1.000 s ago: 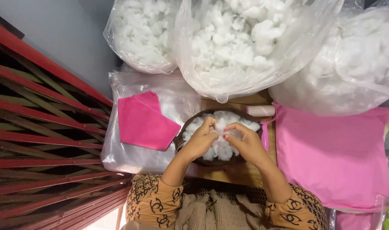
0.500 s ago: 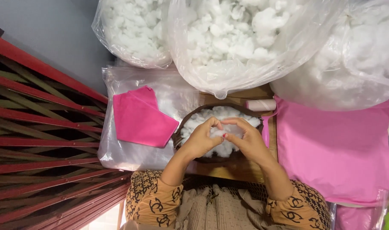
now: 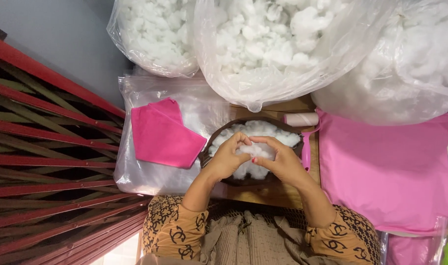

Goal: Stuffing a brown pillow with white fiberfill material.

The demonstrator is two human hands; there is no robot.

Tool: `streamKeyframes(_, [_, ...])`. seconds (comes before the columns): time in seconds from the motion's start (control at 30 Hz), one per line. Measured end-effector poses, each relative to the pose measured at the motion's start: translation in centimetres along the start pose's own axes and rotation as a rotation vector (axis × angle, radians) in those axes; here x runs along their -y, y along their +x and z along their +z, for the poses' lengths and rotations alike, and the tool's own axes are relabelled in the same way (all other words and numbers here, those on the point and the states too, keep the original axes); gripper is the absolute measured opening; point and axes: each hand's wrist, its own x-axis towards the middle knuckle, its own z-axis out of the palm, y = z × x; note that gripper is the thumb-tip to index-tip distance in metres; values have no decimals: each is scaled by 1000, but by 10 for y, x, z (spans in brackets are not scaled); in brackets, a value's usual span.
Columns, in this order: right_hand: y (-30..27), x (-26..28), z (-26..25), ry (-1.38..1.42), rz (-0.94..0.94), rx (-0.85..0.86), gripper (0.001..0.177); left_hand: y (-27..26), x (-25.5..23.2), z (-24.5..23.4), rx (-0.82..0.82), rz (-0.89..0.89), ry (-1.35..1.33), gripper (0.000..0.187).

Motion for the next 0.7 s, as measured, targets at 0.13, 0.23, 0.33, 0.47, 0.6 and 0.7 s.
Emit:
streamKeyframes(0.13, [-1, -16, -7, 5, 19, -95, 27, 3, 7, -9, -52, 20, 53, 27])
streamKeyframes(0.23, [1, -12, -20, 97, 90, -160, 23, 4, 5, -15, -131, -5, 96, 16])
streamKeyframes(0.33, [-2, 4, -28, 121, 55, -236, 25, 9, 9, -20, -173, -7, 103, 14])
streamKeyframes(0.47, [-11, 28, -33, 223, 87, -404, 30, 10, 9, -22, -232, -13, 25, 15])
streamKeyframes(0.6, [0, -16, -22, 39, -116, -338, 33, 11, 15, -16, -246, -40, -159, 20])
streamKeyframes(0.7, [1, -15, 0, -66, -252, -156, 59, 12, 18, -6, -229, -47, -331, 22])
